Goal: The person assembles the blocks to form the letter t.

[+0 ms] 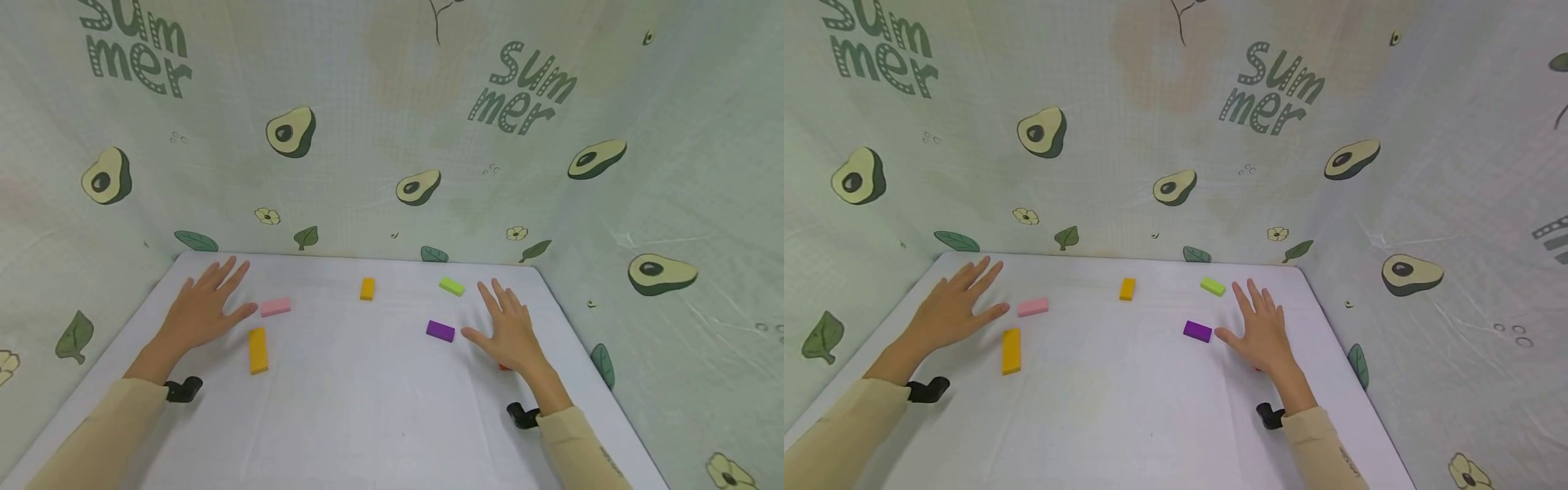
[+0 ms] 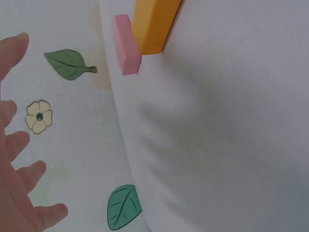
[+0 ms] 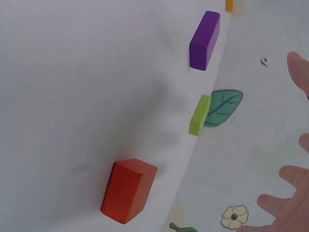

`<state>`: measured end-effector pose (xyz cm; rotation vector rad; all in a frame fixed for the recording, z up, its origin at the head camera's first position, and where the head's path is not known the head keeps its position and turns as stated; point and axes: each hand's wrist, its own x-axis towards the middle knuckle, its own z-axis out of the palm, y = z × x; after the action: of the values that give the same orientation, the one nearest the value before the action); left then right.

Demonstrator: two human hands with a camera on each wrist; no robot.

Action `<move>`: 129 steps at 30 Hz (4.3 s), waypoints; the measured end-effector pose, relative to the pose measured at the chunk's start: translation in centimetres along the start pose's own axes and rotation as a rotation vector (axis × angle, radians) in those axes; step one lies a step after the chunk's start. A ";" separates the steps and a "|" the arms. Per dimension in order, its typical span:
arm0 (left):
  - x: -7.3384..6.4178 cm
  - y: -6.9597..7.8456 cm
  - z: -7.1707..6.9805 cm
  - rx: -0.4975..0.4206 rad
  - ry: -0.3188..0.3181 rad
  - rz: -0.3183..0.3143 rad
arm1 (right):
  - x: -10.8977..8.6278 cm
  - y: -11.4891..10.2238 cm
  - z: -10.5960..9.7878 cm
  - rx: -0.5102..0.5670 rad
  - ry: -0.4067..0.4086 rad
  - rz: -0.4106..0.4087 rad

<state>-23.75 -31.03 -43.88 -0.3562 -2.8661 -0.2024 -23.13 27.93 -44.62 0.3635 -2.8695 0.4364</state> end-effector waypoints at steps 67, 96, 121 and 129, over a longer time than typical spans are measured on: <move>4.3 0.0 6.0 -0.506 -0.266 -0.072 | 1.3 -1.8 3.2 0.417 -0.112 -0.015; 5.1 0.4 6.2 -0.514 -0.284 -0.069 | 1.6 -1.8 4.0 0.425 -0.133 -0.006; 5.5 0.3 6.1 -0.502 -0.324 -0.104 | 2.3 -1.7 4.9 0.413 -0.173 -0.036; 5.6 0.1 6.4 -0.506 -0.335 -0.125 | 2.6 -1.9 5.2 0.401 -0.206 -0.034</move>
<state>-30.45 -28.59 -48.61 -0.3240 -3.1327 -0.9878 -26.00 23.99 -48.31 0.5504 -2.9519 1.0286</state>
